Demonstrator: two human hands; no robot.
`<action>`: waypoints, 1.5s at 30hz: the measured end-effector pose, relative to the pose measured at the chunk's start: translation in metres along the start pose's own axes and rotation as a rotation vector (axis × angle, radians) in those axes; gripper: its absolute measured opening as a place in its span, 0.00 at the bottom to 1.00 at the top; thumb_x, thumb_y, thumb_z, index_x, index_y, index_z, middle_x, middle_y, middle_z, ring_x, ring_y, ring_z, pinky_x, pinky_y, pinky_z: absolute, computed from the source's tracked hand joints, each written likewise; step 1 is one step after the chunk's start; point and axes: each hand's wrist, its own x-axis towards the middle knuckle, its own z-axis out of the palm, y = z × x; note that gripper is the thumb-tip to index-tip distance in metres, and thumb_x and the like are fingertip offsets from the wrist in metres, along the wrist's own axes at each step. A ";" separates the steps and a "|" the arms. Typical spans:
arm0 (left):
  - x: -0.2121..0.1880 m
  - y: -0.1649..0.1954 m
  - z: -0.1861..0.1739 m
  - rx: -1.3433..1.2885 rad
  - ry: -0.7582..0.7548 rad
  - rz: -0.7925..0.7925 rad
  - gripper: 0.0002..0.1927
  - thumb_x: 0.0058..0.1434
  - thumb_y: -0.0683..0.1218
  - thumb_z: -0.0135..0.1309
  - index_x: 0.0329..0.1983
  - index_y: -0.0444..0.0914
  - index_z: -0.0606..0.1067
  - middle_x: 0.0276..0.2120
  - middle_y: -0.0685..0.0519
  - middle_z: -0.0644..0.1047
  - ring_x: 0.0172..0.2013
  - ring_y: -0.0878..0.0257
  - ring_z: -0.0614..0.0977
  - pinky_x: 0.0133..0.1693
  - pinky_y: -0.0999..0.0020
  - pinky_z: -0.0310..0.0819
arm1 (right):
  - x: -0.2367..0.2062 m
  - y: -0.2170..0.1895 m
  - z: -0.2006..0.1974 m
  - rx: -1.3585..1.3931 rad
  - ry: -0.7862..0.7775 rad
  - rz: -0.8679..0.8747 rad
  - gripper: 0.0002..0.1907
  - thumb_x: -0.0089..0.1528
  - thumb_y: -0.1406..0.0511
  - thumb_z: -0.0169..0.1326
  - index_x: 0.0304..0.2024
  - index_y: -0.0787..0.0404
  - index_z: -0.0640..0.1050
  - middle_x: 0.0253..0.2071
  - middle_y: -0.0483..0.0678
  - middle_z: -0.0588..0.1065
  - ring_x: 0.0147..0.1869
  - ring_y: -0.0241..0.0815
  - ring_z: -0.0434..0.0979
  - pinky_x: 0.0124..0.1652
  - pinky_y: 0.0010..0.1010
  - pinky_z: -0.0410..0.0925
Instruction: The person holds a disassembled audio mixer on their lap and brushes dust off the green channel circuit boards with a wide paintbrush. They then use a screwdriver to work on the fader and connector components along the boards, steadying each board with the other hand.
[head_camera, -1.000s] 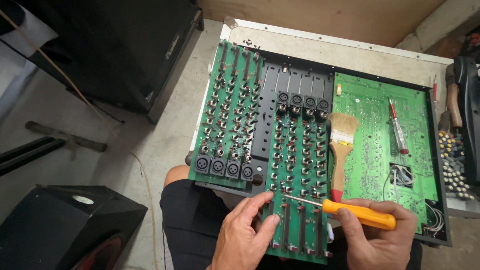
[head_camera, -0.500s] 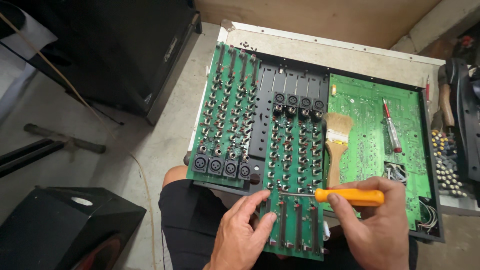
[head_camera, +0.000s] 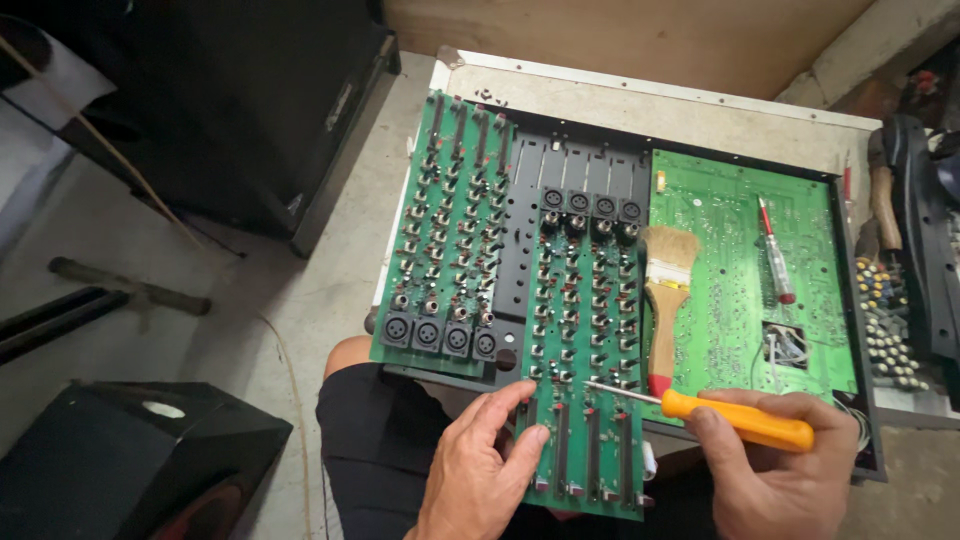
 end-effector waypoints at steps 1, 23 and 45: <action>0.001 0.000 0.001 -0.005 -0.005 -0.001 0.22 0.56 0.45 0.62 0.55 0.39 0.77 0.35 0.52 0.80 0.27 0.63 0.80 0.31 0.68 0.76 | -0.001 0.002 -0.001 0.051 0.006 0.002 0.27 0.61 0.80 0.58 0.55 0.65 0.59 0.43 0.65 0.76 0.48 0.47 0.81 0.56 0.37 0.74; 0.007 -0.005 -0.002 -0.024 -0.018 0.005 0.22 0.57 0.45 0.62 0.56 0.40 0.77 0.33 0.52 0.79 0.27 0.64 0.79 0.32 0.69 0.76 | 0.004 0.007 0.009 0.052 -0.074 0.019 0.27 0.60 0.79 0.58 0.54 0.63 0.59 0.45 0.62 0.76 0.51 0.45 0.81 0.55 0.35 0.74; 0.010 -0.012 -0.002 -0.039 -0.027 0.014 0.23 0.56 0.44 0.63 0.56 0.39 0.77 0.32 0.52 0.78 0.26 0.64 0.78 0.30 0.69 0.75 | 0.047 -0.032 0.017 0.043 -0.270 0.005 0.27 0.59 0.79 0.58 0.53 0.65 0.59 0.47 0.58 0.75 0.52 0.45 0.80 0.54 0.32 0.75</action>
